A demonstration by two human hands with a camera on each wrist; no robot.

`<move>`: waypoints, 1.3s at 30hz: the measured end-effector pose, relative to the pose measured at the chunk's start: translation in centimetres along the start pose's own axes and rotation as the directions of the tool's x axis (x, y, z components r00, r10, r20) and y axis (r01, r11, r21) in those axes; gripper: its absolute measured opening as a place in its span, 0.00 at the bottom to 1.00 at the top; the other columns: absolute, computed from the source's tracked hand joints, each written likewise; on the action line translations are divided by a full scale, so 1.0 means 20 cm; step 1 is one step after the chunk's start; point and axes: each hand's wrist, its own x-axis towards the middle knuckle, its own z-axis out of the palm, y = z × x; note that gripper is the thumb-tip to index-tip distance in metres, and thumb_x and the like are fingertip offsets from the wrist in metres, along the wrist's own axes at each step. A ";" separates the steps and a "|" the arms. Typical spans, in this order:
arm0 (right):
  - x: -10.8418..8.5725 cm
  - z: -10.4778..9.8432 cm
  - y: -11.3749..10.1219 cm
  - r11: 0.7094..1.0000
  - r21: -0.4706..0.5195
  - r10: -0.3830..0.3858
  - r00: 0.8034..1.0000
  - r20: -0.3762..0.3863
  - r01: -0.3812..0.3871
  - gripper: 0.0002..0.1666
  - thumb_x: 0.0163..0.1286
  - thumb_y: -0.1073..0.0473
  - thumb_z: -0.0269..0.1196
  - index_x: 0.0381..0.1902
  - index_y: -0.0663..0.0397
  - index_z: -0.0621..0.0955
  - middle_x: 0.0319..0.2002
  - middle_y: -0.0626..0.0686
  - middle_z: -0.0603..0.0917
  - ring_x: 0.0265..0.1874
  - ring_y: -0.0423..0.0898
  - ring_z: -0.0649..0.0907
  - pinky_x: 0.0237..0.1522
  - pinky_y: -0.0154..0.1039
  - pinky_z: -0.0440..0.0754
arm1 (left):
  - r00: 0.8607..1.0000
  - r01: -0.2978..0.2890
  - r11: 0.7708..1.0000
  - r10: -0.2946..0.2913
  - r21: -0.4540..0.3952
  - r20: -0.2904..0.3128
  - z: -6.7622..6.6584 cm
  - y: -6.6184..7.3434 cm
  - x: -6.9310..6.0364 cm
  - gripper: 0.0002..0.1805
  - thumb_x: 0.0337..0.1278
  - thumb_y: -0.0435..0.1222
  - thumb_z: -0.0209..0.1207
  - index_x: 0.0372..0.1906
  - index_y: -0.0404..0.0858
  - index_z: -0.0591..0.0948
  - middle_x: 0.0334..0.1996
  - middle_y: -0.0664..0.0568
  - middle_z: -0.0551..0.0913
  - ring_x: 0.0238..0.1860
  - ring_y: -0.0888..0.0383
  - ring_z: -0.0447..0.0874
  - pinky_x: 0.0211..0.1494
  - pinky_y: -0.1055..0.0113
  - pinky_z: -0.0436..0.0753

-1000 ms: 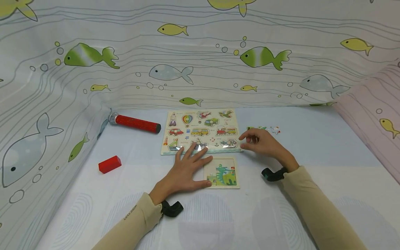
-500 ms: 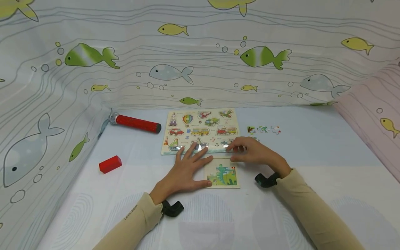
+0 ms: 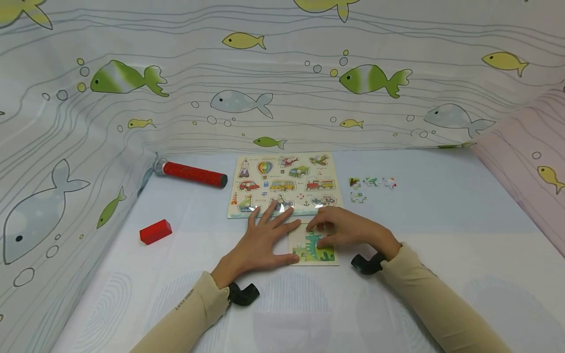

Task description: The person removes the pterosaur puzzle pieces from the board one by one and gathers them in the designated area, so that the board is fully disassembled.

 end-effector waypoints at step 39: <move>0.01 0.03 -0.02 0.999 -0.034 -0.006 0.999 0.039 0.007 0.19 0.62 0.57 0.74 0.52 0.39 0.87 0.38 0.48 0.77 0.35 0.44 0.73 0.38 0.34 0.72 | 1.000 0.000 1.000 0.001 0.007 -0.003 0.00 0.00 0.00 0.46 0.55 0.72 0.54 0.78 0.61 0.64 0.83 0.59 0.53 0.85 0.44 0.37 0.77 0.33 0.41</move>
